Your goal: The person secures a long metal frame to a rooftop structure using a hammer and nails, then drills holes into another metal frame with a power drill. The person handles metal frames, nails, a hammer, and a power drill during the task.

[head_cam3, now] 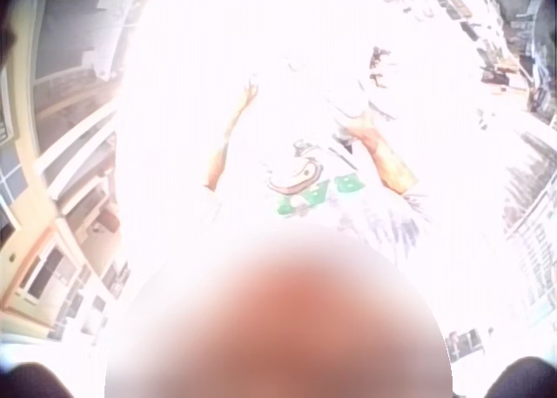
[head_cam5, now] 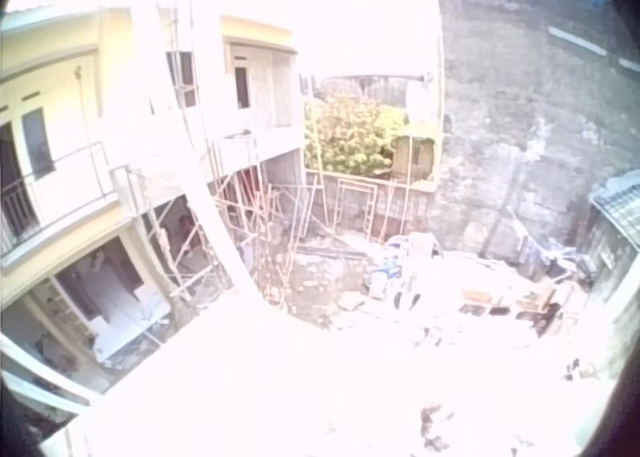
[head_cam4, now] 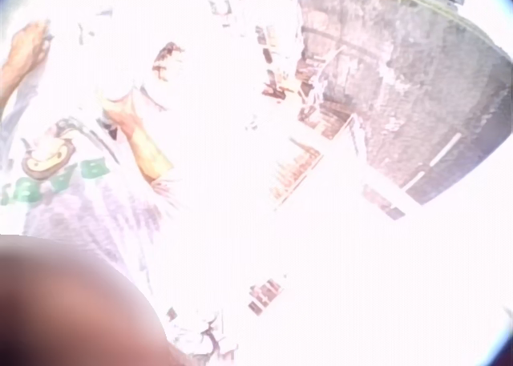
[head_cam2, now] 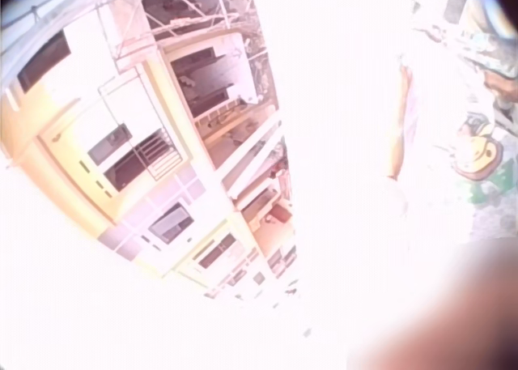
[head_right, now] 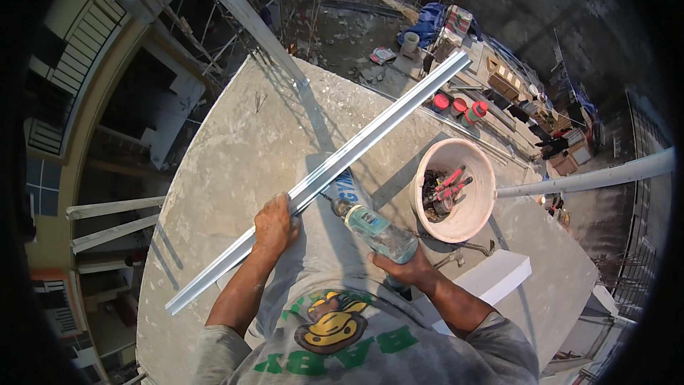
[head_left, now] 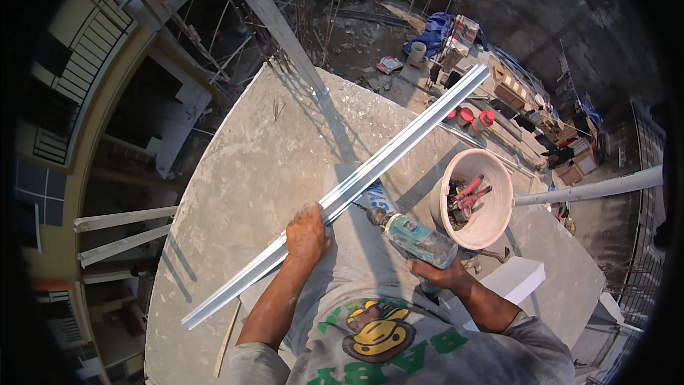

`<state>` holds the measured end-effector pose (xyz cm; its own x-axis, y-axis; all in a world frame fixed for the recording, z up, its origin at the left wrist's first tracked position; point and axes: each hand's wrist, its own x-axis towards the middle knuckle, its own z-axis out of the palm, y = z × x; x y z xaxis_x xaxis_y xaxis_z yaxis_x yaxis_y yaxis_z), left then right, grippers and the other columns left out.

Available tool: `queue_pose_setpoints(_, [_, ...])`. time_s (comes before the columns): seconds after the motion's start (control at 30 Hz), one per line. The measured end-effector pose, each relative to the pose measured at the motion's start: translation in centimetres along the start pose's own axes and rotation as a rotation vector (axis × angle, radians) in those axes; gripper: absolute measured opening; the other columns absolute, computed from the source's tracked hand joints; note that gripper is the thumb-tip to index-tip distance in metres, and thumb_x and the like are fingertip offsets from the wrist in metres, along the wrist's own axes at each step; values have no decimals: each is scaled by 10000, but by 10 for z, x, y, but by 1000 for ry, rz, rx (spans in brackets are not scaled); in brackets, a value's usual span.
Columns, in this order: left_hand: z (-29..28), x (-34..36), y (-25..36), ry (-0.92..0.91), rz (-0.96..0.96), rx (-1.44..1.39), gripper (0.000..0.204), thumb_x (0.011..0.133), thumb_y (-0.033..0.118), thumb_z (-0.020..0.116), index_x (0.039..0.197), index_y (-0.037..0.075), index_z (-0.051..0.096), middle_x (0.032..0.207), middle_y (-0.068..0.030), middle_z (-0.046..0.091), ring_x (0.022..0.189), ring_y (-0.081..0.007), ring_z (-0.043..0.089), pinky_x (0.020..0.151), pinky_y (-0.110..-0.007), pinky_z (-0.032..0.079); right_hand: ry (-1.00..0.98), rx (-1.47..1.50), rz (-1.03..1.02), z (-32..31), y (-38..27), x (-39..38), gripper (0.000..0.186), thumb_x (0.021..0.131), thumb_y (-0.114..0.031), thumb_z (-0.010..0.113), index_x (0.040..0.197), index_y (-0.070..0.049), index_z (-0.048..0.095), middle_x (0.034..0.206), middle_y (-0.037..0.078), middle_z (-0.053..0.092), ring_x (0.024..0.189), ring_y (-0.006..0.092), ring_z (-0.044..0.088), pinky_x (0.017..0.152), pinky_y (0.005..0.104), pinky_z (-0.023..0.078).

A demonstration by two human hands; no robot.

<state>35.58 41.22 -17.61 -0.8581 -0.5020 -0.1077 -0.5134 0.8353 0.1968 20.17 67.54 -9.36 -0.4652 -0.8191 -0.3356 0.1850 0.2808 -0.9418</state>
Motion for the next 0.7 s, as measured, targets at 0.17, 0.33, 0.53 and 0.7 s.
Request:
queue_pose_setpoints(0.17, [-6,1,0,2,14,-5,683,737,226,757,1330,27,482,954,-134,601,876,-311,646,717,-425,535,-7,-70,12,-1,-2,2,407,862,-90,719,1239,21,610,1118,92,689,1013,147,630,905,319,495])
queue_pose_setpoints(0.33, [-2,11,-2,-12,-35,19,681,741,277,779,1331,71,510,976,-135,613,885,-299,645,720,-420,528,-14,-82,-74,1,-5,6,428,840,-62,737,1238,18,600,1112,104,688,1012,151,631,904,320,499])
queue_pose_setpoints(0.53, [9,11,0,307,-17,13,663,702,228,814,1297,84,559,1064,-112,650,945,-291,650,800,-409,527,8,-119,-40,10,-11,7,435,839,-64,738,1243,15,597,1106,113,686,1022,157,631,909,325,501])
queue_pose_setpoints(0.7, [8,14,4,329,-90,-16,556,693,203,813,1197,75,619,1072,-112,668,1005,-294,654,853,-398,530,43,-249,-115,15,-12,9,440,840,-109,745,1238,15,603,1114,131,687,1023,190,646,904,332,505])
